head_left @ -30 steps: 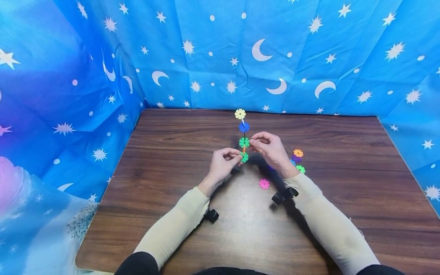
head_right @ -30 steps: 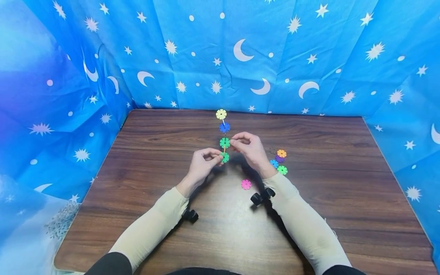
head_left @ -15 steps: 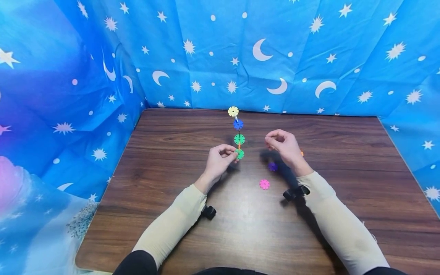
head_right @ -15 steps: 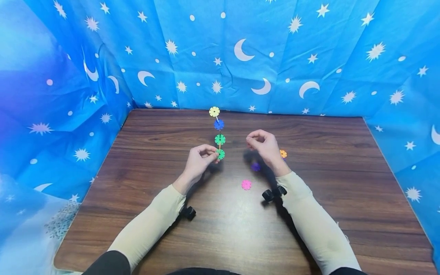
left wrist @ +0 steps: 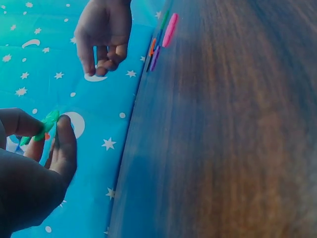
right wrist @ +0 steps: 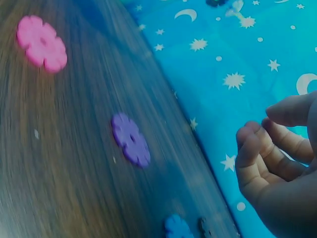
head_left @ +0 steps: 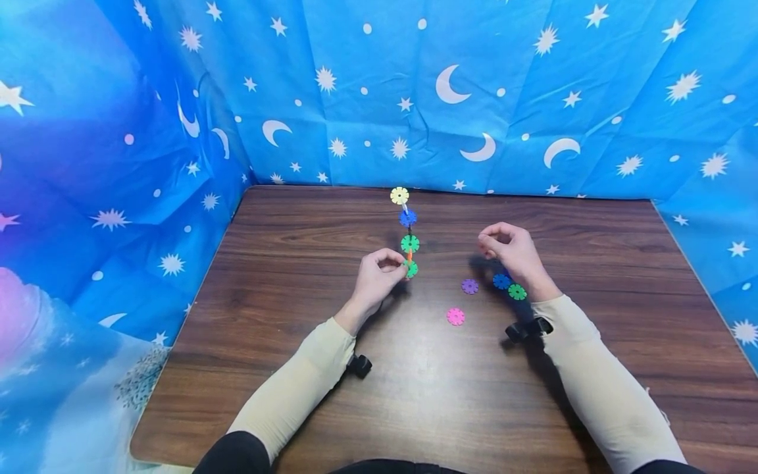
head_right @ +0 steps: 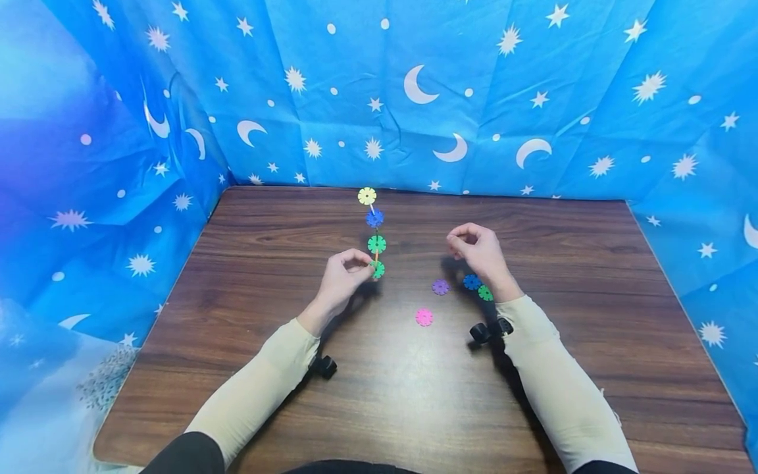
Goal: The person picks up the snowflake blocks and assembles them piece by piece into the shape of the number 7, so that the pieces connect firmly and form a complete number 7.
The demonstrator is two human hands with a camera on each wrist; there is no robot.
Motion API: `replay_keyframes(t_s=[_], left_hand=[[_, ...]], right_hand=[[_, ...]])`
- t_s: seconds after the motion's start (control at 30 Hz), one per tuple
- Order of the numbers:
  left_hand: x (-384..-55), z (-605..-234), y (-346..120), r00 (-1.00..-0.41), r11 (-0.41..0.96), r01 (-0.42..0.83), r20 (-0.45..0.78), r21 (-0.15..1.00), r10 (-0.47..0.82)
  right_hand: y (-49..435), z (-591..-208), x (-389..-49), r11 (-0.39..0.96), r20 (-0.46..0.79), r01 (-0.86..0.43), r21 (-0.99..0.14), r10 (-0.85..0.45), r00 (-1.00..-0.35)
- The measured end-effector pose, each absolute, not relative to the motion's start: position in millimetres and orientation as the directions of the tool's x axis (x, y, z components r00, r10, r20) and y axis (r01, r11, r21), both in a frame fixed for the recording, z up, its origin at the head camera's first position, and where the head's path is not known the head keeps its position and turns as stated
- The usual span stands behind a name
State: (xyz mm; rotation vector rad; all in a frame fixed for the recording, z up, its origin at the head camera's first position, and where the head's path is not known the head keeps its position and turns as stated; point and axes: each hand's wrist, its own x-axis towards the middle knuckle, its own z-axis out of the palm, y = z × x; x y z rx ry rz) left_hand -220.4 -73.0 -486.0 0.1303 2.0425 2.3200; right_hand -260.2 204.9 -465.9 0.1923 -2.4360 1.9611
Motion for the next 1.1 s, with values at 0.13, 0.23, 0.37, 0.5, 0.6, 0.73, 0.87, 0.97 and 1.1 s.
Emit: replay_keyframes(t_s=[0.13,0.23,0.37,0.5,0.6,0.73,0.87,0.97,1.1], left_hand=[[-220,-486,-73,-0.997,-0.093,0.029,0.036,0.995,0.070],[-220,-487,-73,-0.996,-0.108,0.033,0.041,0.994,0.078],[-218,-487,-73,-0.994,-0.161,0.038,0.054,0.986,0.093],[-217,-487,-73,-0.990,-0.210,0.035,0.062,0.977,0.125],[-218,-487,-72,-0.986,-0.238,0.042,0.079,0.970,0.146],[-219,-487,-73,-0.982,-0.258,0.069,0.111,0.964,0.151],[-219,-486,-76,-0.981,-0.218,0.071,0.107,0.973,0.161],[-219,-484,-78,-0.977,-0.204,0.055,0.094,0.978,0.191],[-219,-482,-81,-0.970,-0.227,0.043,0.095,0.973,0.225]], right_hand=[[213,-466,-260,0.304,0.082,-0.100,-0.948,-0.071,-0.994],[217,-466,-260,0.346,0.071,-0.089,-0.934,-0.066,-0.995],[223,-467,-259,0.451,0.064,-0.086,-0.889,-0.062,-0.996],[230,-470,-259,0.575,0.070,-0.091,-0.813,-0.058,-0.996],[234,-473,-260,0.644,0.069,-0.088,-0.760,-0.055,-0.996],[240,-475,-260,0.722,0.086,-0.088,-0.686,-0.040,-0.996],[248,-476,-261,0.784,0.134,-0.107,-0.611,-0.030,-0.991],[254,-476,-262,0.801,0.131,-0.098,-0.590,-0.025,-0.991],[259,-476,-264,0.820,0.072,-0.062,-0.569,-0.026,-0.997]])
